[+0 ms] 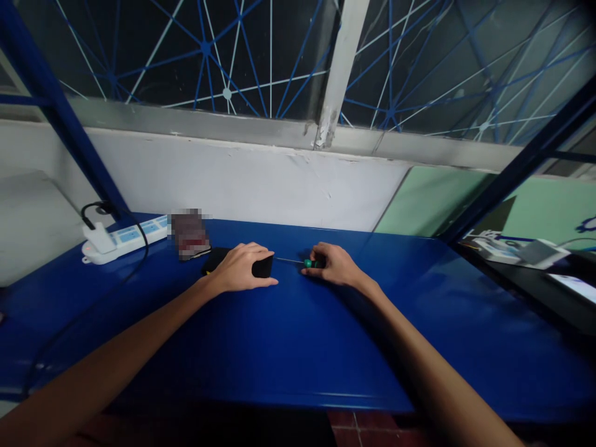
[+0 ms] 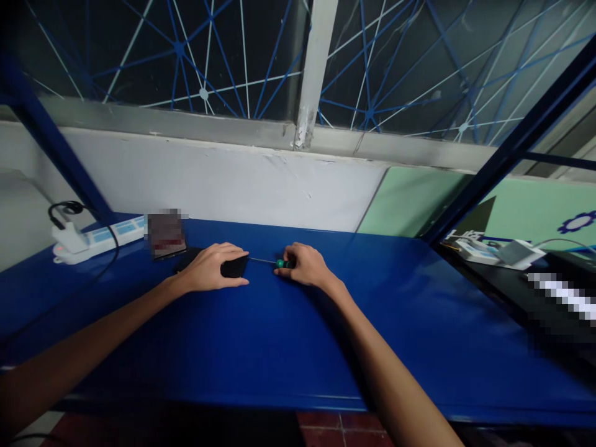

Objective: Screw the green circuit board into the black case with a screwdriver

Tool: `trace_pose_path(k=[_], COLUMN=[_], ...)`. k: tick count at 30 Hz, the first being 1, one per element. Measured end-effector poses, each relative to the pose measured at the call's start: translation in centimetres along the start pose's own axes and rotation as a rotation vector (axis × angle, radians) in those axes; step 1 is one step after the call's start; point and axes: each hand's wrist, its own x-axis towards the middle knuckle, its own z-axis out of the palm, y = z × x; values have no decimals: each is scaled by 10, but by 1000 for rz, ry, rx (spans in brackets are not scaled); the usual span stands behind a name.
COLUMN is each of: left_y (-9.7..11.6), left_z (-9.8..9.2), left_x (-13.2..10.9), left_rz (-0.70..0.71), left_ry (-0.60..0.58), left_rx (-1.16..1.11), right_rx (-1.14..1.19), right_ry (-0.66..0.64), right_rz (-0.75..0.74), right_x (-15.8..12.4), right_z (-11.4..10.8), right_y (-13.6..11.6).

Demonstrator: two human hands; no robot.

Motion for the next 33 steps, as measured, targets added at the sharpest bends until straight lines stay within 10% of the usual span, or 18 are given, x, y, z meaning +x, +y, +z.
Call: trace_pose_path(k=[33], left_y=[0], left_z=[0], left_x=[0], left_rz=[-6], left_ry=[-18], left_rx=[-6], right_rx=[48], right_ry=[-4], right_rz=[54], right_x=[-3], right_z=[-3], right_y=[-5])
